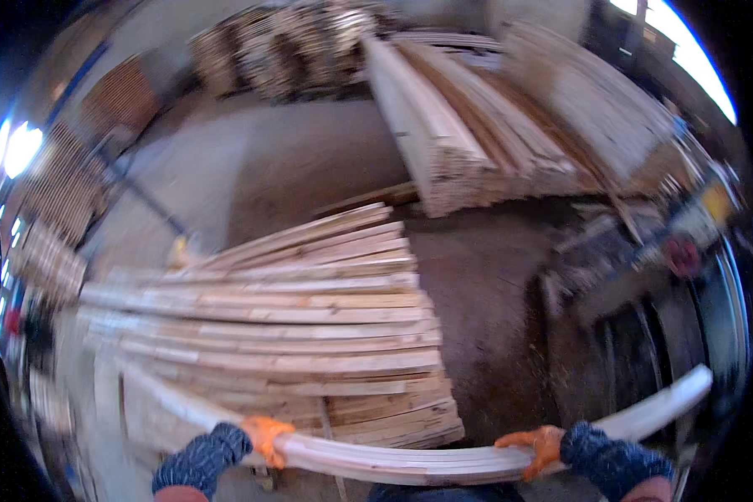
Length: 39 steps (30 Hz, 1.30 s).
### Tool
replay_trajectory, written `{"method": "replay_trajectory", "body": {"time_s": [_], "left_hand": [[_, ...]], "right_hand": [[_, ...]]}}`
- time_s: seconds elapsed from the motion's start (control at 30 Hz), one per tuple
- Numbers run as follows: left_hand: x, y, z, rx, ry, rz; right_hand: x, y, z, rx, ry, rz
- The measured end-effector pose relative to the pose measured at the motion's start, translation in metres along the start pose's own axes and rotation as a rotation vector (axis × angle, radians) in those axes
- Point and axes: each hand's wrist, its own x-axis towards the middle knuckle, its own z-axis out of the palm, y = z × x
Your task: The person picks up wood planks from a large stack and feeds them one at a time into industrial roller machinery.
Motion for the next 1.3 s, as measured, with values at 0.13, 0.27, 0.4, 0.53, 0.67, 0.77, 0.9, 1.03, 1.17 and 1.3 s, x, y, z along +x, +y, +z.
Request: {"method": "replay_trajectory", "body": {"time_s": [0.13, 0.27, 0.4, 0.53, 0.67, 0.77, 0.9, 1.03, 1.17, 1.3], "left_hand": [[0.037, 0.025, 0.068, 0.179, 0.253, 0.028], [0.026, 0.123, 0.082, 0.252, 0.546, -0.010], [0.031, 0.212, 0.085, 0.257, 0.463, -0.066], [0.032, 0.308, 0.071, 0.297, 0.712, 0.038], [0.064, 0.410, 0.046, 0.410, 0.753, 0.068], [0.108, 0.481, 0.038, 0.334, 0.866, 0.127], [0.150, 0.542, 0.050, 0.364, 0.819, 0.205], [0.152, 0.564, 0.067, 0.184, 0.972, 0.552], [0.117, 0.535, 0.078, 0.204, 1.173, 0.753], [0.060, 0.419, 0.126, 0.441, 1.296, 0.352]], "right_hand": [[-0.014, 0.043, 0.009, -0.458, 0.132, -0.008], [-0.041, 0.112, 0.031, -0.682, 0.380, -0.128], [-0.099, 0.171, 0.040, -0.795, 0.598, -0.034], [-0.157, 0.224, 0.060, -0.773, 1.023, 0.102], [-0.173, 0.224, 0.067, -0.722, 1.231, 0.039], [-0.139, 0.196, 0.063, -0.823, 1.223, -0.204], [-0.104, 0.173, 0.074, -0.839, 1.006, -0.267], [-0.123, 0.181, 0.068, -0.908, 0.872, -0.146], [-0.144, 0.247, 0.065, -0.922, 0.989, -0.186], [-0.173, 0.286, 0.055, -0.836, 1.087, -0.188]]}}
